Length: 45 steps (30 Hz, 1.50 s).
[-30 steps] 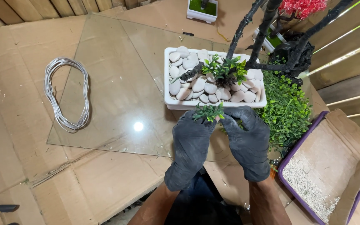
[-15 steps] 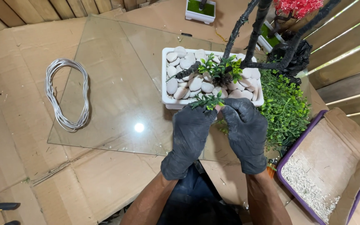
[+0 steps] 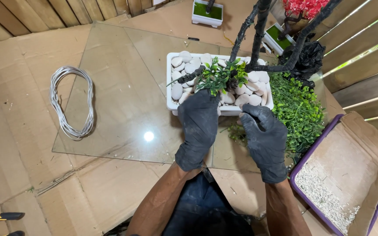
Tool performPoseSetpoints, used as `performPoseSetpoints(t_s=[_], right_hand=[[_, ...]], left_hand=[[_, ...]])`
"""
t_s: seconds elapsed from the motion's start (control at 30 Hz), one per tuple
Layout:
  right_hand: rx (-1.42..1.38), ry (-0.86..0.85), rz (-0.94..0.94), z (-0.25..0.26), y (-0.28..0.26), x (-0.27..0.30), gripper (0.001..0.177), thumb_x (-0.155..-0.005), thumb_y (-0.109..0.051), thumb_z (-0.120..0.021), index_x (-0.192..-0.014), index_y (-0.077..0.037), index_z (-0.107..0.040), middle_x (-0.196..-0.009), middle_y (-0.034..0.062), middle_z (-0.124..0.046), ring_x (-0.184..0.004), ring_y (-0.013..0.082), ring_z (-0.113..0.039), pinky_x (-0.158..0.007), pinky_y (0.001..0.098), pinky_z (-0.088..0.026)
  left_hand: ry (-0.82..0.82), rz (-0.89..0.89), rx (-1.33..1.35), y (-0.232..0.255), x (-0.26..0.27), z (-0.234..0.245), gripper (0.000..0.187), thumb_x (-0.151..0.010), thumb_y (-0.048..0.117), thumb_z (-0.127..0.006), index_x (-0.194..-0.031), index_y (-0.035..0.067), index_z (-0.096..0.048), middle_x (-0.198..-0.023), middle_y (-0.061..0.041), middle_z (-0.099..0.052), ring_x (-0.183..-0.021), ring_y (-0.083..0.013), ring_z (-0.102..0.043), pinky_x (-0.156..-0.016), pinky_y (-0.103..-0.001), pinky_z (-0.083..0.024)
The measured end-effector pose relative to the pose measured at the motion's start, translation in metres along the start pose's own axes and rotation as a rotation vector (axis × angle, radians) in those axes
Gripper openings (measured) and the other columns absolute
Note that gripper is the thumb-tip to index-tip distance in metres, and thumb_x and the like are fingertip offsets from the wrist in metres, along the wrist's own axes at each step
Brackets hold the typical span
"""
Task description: The person arranges small artificial green plants into a white rectangular planter filled with white pebbles. They pick up individual plant sprigs, insert them into the pebbles around a central black branch structure, and adjust their positions by hand.
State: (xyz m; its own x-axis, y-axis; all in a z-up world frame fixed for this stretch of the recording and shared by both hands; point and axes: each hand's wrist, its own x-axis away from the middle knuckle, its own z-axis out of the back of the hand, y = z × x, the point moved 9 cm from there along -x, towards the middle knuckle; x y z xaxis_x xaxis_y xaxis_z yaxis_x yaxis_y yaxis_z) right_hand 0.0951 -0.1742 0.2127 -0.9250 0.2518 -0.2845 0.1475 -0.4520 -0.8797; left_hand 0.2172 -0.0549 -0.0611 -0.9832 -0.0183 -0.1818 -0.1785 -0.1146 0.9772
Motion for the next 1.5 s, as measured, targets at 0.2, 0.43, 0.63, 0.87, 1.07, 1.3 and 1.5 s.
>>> performPoseSetpoints(t_s=[0.2,0.43,0.63,0.87,1.07,1.3,1.5], right_hand=[[0.033,0.023,0.011,0.013,0.001,0.0,0.015,-0.097,-0.007,-0.076,-0.113,-0.006,-0.078,-0.084,0.0182,-0.075,-0.087,0.0242,-0.076,-0.075,0.0372,-0.06],[-0.016,0.035,0.012,0.021,0.005,0.001,0.014,-0.097,-0.003,-0.074,-0.11,-0.003,-0.077,-0.095,0.02,-0.075,-0.085,0.0266,-0.077,-0.076,0.0393,-0.063],[-0.033,0.026,0.033,0.022,0.005,0.0,0.014,-0.097,-0.002,-0.074,-0.111,-0.001,-0.077,-0.097,0.021,-0.074,-0.086,0.0288,-0.077,-0.073,0.0404,-0.063],[-0.02,0.016,0.07,0.027,0.005,0.002,0.011,-0.097,0.0,-0.075,-0.108,0.0,-0.077,-0.092,0.0215,-0.073,-0.087,0.0343,-0.077,-0.073,0.044,-0.062],[-0.055,0.046,0.057,0.032,0.004,0.005,0.012,-0.099,-0.003,-0.076,-0.11,0.0,-0.075,-0.09,0.0222,-0.073,-0.094,0.0352,-0.076,-0.073,0.0442,-0.06],[-0.049,0.025,0.054,0.03,0.006,0.005,0.012,-0.096,-0.001,-0.077,-0.108,0.001,-0.076,-0.095,0.0226,-0.073,-0.089,0.0324,-0.076,-0.073,0.0441,-0.062],[-0.029,0.013,0.048,0.028,-0.001,0.005,0.01,-0.096,-0.001,-0.077,-0.106,-0.001,-0.077,-0.092,0.0198,-0.073,-0.089,0.0308,-0.076,-0.073,0.043,-0.061]], left_hand=[[0.213,-0.273,-0.319,0.08,0.011,0.025,0.035,-0.102,0.025,-0.062,-0.123,-0.003,-0.065,-0.116,-0.016,-0.067,-0.119,-0.0265,-0.062,-0.115,-0.032,-0.036],[0.165,-0.101,-0.24,0.185,0.012,0.056,0.04,-0.089,0.057,-0.07,-0.112,0.024,-0.07,-0.113,-0.002,-0.07,-0.119,-0.0171,-0.064,-0.108,-0.023,-0.041],[0.168,-0.375,-0.558,0.094,-0.004,0.027,0.032,-0.102,0.034,-0.06,-0.12,0.008,-0.065,-0.116,-0.007,-0.065,-0.122,-0.0202,-0.06,-0.116,-0.029,-0.035],[0.255,-0.542,-0.819,0.094,0.005,0.024,0.041,-0.101,0.039,-0.059,-0.131,0.011,-0.064,-0.124,-0.014,-0.066,-0.123,-0.0301,-0.06,-0.116,-0.051,-0.038],[0.361,-0.592,-0.796,0.173,0.003,0.048,0.05,-0.098,0.05,-0.057,-0.136,0.017,-0.064,-0.132,-0.013,-0.064,-0.128,-0.0339,-0.057,-0.117,-0.057,-0.036],[0.347,-0.597,-0.718,0.204,0.01,0.056,0.042,-0.099,0.042,-0.058,-0.131,0.015,-0.066,-0.124,-0.014,-0.067,-0.121,-0.0348,-0.061,-0.112,-0.052,-0.043],[0.313,-0.546,-0.66,0.196,0.007,0.056,0.042,-0.099,0.047,-0.059,-0.129,0.02,-0.068,-0.124,-0.01,-0.068,-0.121,-0.0326,-0.062,-0.111,-0.048,-0.044]])
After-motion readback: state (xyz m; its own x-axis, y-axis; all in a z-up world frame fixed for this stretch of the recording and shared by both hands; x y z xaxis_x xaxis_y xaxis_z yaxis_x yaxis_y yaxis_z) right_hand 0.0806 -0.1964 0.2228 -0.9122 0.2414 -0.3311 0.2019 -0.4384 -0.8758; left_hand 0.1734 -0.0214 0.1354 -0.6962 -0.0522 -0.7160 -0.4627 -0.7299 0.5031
